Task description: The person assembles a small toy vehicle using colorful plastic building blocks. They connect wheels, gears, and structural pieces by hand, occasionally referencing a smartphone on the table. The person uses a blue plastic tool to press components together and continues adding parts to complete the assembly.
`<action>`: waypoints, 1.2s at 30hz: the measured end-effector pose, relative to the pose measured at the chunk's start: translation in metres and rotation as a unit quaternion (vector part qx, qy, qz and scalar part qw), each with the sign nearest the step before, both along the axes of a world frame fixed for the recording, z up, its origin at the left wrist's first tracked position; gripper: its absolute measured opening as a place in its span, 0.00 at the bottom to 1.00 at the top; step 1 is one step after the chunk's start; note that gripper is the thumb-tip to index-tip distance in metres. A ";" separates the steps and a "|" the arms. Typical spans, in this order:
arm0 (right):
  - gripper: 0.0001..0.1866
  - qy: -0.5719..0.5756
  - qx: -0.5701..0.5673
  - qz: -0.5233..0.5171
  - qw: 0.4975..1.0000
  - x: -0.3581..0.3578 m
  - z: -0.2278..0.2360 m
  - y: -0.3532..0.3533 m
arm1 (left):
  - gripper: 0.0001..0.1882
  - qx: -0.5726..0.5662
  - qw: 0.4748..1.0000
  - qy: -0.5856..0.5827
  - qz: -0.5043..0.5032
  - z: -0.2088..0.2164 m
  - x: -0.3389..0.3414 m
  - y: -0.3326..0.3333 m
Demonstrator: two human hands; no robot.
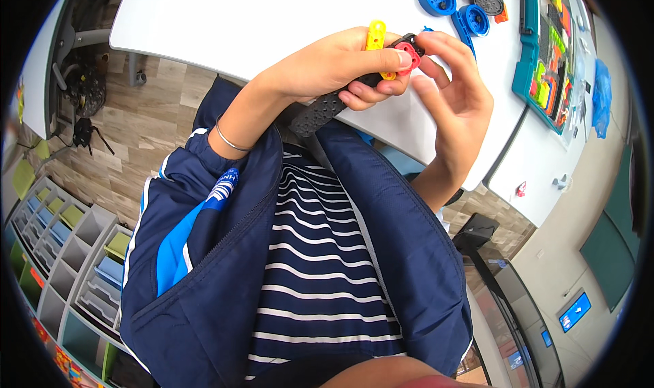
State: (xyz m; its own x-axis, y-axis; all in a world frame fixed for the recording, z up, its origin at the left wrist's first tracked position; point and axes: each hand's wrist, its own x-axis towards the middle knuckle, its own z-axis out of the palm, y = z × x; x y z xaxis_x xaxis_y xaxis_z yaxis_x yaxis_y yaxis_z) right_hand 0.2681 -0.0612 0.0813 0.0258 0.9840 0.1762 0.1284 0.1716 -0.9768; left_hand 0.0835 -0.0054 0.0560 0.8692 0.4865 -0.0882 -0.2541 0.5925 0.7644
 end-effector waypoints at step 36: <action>0.19 -0.200 0.098 -0.073 0.972 -0.011 0.004 -0.003 | 0.21 -0.084 0.995 0.001 0.053 0.004 0.003 0.002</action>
